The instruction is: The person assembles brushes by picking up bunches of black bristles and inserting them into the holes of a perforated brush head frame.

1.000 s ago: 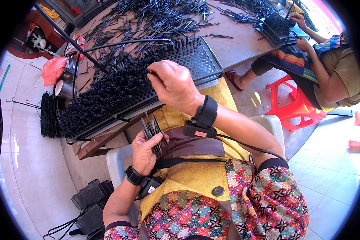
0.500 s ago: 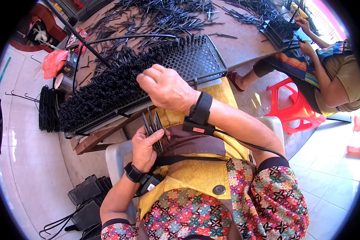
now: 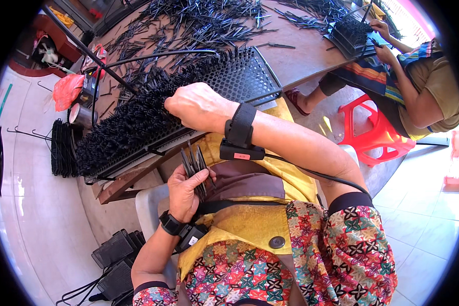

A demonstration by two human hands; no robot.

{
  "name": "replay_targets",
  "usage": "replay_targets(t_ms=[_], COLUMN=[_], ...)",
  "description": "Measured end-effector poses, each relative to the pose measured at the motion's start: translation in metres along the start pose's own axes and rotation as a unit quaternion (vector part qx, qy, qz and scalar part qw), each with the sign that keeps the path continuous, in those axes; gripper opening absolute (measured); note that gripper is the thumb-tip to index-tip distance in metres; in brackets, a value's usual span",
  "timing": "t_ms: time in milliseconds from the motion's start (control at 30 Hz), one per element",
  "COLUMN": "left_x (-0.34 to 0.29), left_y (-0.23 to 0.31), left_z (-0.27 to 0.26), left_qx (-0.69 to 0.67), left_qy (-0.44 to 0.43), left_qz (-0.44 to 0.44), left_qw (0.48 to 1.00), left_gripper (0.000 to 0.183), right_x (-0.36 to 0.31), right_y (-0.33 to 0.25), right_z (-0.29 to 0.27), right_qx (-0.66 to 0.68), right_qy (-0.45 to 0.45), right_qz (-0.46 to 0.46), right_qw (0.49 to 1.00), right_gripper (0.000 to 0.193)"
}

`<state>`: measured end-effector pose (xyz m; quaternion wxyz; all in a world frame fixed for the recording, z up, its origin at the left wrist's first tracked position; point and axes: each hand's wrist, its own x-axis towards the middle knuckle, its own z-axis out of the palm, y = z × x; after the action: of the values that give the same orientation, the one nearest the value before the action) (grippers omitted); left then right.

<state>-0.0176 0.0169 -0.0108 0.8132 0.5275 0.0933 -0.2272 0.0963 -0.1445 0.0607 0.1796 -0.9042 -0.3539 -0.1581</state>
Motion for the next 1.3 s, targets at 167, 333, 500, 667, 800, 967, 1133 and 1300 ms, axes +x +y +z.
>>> replay_targets(t_ms=[167,333,500,667,800,967,1133,1300], left_x=[0.0,0.001,-0.001,0.001,0.002,0.003,0.003,0.007], left_y=[-0.002,-0.005,-0.003,-0.003,-0.002,-0.007,-0.01,-0.014], left_z=[-0.001,-0.001,0.001,0.0,0.001,-0.003,-0.007,-0.011], left_qx=[-0.007,-0.012,0.004,0.027,0.028,0.032,-0.001,-0.037], left_qy=[-0.008,-0.03,-0.044,-0.061,-0.074,-0.074,-0.061,-0.031], left_qz=[0.004,0.02,-0.002,-0.007,-0.038,-0.07,-0.084,-0.066], left_qw=[1.0,0.999,0.999,0.998,0.996,0.994,0.995,0.997], left_gripper=[0.015,0.017,0.018,0.018,0.015,0.013,0.014,0.016], right_x=[-0.023,-0.057,-0.061,-0.063,-0.072,-0.08,-0.071,-0.045], right_y=[-0.01,-0.015,-0.017,-0.011,-0.007,-0.002,-0.004,0.001], right_z=[0.007,0.01,0.008,0.003,0.008,0.005,-0.012,-0.001], right_qx=[0.118,0.255,0.335,0.419,0.463,0.5,0.423,0.251], right_qy=[0.145,-0.082,-0.171,-0.195,-0.135,-0.024,0.141,0.334], right_qz=[0.053,0.104,0.142,0.201,0.252,0.271,0.3,0.159], right_qw=[0.981,0.958,0.916,0.864,0.839,0.823,0.843,0.894], right_gripper=[0.013,0.025,0.021,0.011,0.006,0.011,0.008,0.007])
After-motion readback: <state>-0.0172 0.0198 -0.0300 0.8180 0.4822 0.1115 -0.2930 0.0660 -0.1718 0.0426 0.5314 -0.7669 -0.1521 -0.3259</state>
